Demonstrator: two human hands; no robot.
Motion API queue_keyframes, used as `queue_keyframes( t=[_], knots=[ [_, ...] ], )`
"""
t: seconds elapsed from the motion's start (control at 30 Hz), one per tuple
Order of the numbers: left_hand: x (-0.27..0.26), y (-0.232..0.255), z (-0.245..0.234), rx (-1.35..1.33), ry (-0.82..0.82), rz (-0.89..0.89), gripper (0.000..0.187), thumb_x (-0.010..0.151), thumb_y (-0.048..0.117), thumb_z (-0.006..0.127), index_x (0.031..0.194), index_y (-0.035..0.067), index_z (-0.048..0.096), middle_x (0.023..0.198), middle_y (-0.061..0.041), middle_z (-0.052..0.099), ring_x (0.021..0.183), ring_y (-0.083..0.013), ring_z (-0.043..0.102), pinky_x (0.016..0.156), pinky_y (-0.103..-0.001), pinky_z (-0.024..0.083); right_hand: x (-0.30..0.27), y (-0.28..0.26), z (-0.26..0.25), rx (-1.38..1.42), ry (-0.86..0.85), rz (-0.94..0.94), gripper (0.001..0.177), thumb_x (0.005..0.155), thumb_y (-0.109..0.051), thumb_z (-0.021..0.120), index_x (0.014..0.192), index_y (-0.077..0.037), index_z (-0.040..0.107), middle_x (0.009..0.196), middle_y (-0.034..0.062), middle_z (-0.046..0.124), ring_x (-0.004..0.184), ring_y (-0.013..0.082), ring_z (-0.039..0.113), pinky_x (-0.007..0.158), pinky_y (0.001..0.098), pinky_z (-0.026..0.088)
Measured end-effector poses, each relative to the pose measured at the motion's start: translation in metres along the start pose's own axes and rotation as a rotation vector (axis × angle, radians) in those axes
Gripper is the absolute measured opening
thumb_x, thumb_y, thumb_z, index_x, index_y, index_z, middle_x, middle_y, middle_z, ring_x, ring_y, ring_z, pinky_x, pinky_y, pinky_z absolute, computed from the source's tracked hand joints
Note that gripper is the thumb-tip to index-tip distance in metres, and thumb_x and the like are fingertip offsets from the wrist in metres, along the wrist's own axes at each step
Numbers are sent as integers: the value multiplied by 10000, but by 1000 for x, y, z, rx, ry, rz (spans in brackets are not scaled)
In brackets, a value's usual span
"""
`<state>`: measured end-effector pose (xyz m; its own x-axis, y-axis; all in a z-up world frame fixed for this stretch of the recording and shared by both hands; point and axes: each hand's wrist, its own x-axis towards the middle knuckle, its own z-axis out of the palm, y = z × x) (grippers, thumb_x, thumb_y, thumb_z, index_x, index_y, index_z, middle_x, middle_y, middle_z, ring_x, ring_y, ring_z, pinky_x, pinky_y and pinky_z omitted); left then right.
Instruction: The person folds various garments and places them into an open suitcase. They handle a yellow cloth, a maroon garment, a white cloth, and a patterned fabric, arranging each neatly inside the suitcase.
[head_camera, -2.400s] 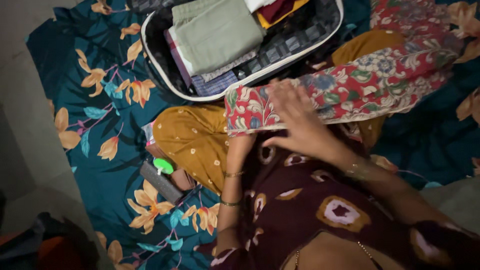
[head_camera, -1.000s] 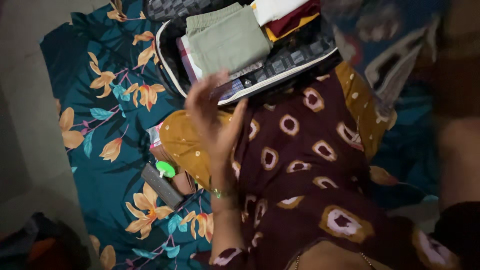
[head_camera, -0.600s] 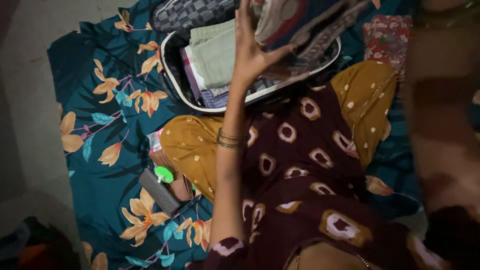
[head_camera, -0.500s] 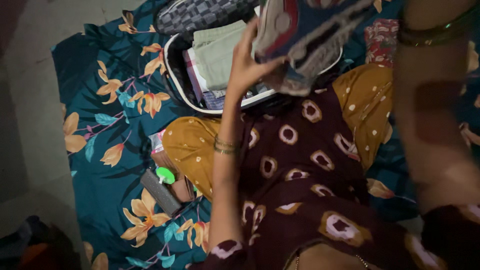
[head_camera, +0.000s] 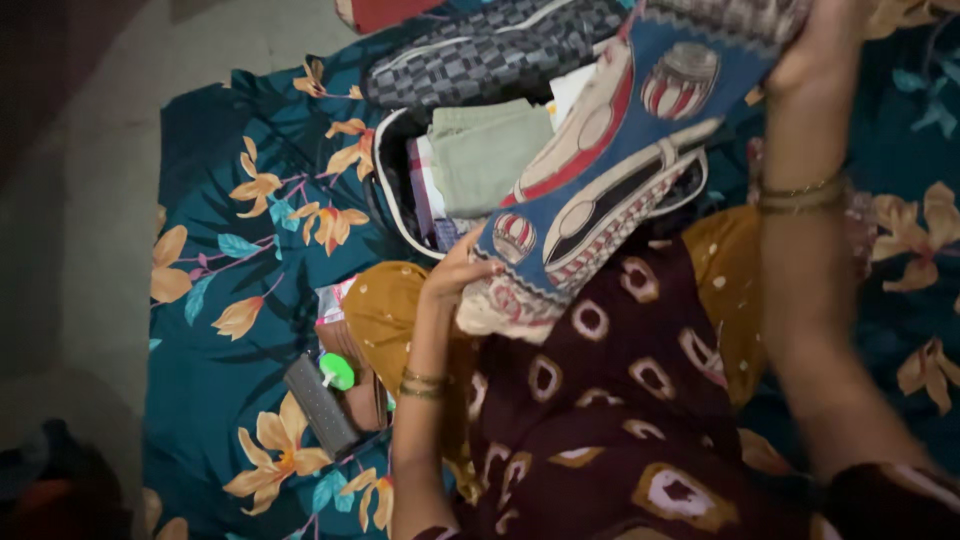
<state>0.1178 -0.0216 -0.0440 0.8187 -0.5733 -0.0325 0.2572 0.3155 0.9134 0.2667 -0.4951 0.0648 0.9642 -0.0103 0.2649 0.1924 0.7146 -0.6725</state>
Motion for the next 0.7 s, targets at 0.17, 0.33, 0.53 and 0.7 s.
queue_keyframes(
  t=[0.17, 0.33, 0.53, 0.7],
  knots=[
    [-12, 19, 10, 53, -2, 122, 1014, 704, 51, 794, 1599, 122, 322, 1630, -67, 315, 1472, -159, 362, 1197, -288, 312, -4, 22, -15, 81, 25, 106, 395, 1076, -294, 625, 1401, -70, 630, 1402, 78, 703, 1316, 249, 681, 1167, 412, 543],
    [-24, 21, 16, 232, -146, -103, 890, 739, 33, 695, 1570, 129, 390, 1665, -54, 314, 1485, -222, 322, 1163, -379, 346, -11, 50, -54, 88, 90, 134, 377, 1104, -289, 652, 1400, -58, 628, 1409, 103, 687, 1312, 267, 664, 1177, 454, 530],
    [-25, 1, 5, 287, -237, -84, 844, 754, 0, 638, 1565, 110, 433, 1662, -93, 376, 1579, -216, 253, 1251, -341, 276, -8, 87, -97, 197, 175, 282, 386, 1081, -285, 657, 1382, -46, 624, 1382, 133, 687, 1290, 311, 669, 1159, 490, 543],
    [-27, -13, 4, 138, -190, -192, 856, 740, -17, 606, 1563, 127, 418, 1653, -50, 352, 1539, -198, 273, 1163, -338, 343, -24, 106, -103, 183, 178, 305, 386, 1087, -282, 671, 1386, -45, 617, 1366, 139, 694, 1286, 312, 676, 1161, 488, 547]
  ],
)
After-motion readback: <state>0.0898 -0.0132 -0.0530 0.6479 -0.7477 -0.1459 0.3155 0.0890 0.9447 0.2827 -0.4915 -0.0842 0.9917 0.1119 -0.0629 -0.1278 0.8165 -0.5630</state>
